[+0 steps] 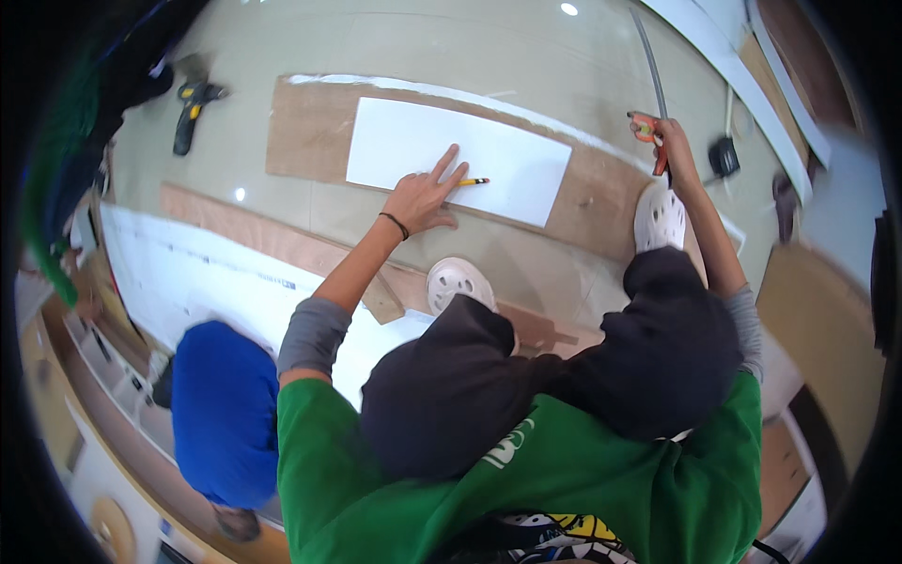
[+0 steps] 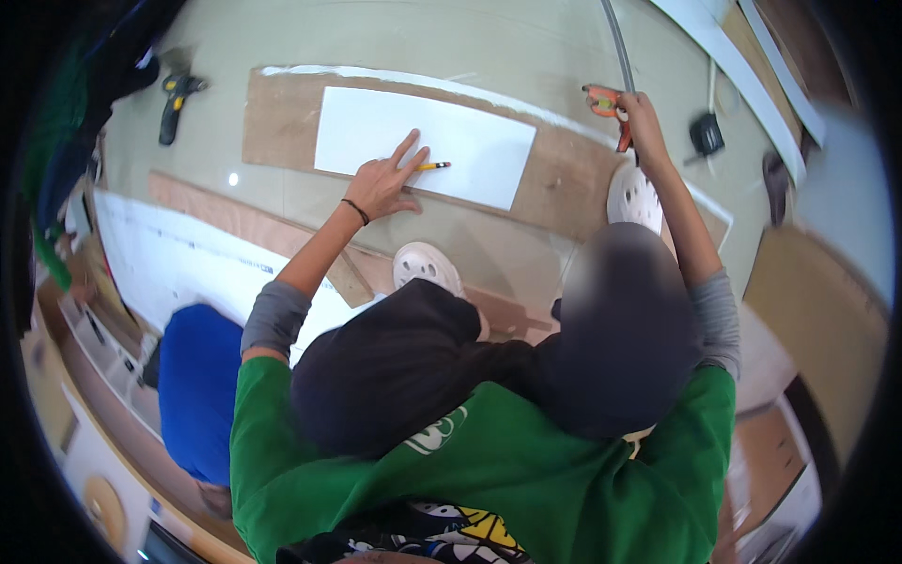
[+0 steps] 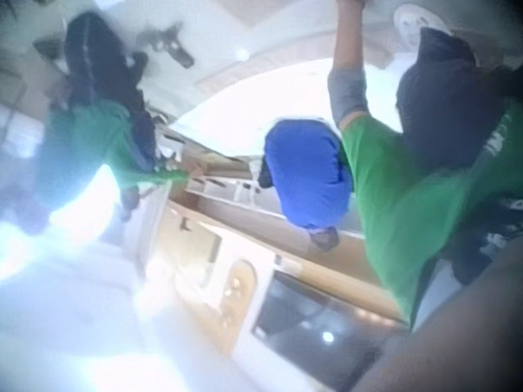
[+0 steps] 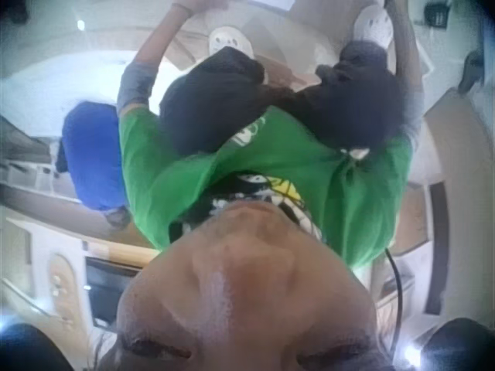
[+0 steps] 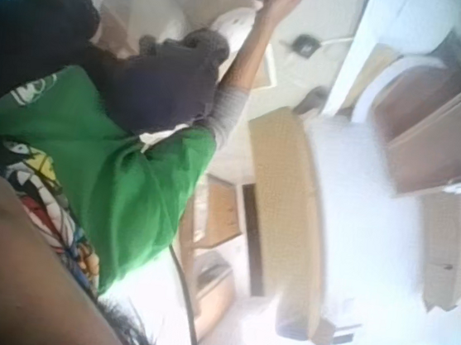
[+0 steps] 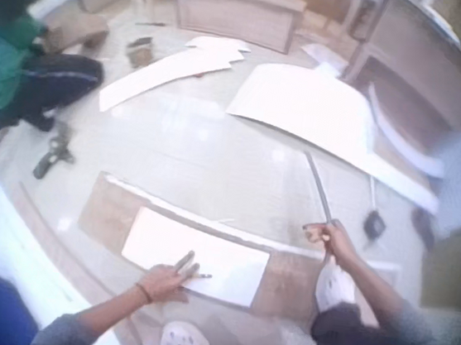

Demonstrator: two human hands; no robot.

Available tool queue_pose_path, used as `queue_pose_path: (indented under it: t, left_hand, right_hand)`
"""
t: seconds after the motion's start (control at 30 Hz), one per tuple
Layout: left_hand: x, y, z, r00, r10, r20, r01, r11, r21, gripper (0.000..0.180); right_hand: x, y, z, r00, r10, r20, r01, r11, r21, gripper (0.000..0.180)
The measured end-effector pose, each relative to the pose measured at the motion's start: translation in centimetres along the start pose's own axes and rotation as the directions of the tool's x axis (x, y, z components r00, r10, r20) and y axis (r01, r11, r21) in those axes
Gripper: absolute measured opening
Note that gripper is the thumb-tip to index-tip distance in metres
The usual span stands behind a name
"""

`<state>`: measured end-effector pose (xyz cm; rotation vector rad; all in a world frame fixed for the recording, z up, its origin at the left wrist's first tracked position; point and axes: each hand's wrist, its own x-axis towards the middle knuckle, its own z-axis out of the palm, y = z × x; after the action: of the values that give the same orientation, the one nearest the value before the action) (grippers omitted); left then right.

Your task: The person sits on the floor and measures a white panel using a tape measure and a pencil. They then use a set square to draw straight lines on the panel. Other people are working nearby on similar tasks.

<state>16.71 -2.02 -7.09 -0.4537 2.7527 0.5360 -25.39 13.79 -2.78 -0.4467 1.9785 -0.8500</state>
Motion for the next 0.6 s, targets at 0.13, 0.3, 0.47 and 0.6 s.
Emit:
queue_pose_path:
  t: [0.13, 0.3, 0.47, 0.6]
  left_hand:
    - [3.7, 0.5, 0.7, 0.973, 0.221, -0.068, -0.223, 0.974, -0.03, 0.112]
    - [6.0, 2.3, -0.5, 0.973, 0.086, -0.216, -0.126, 0.976, -0.178, 0.092]
    - [1.9, -7.8, 3.4, 0.365, -0.759, -0.54, 0.679, 0.614, -0.403, 0.061]
    - [0.5, -8.6, 1.9, 0.322, -0.877, -0.357, 0.83, 0.443, -0.338, 0.069]
  right_hand:
    - [-7.8, 6.6, -0.4, 0.997, 0.083, -0.004, -0.083, 0.996, -0.011, 0.032]
    - [-14.5, 11.6, 5.7, 0.975, 0.218, 0.032, -0.22, 0.966, 0.137, 0.029]
    - [-17.2, 18.5, 14.8, 0.995, 0.035, 0.089, -0.072, 0.886, 0.457, 0.031]
    - [-17.4, 12.2, 17.6, 0.995, 0.098, 0.015, -0.095, 0.907, 0.411, 0.02]
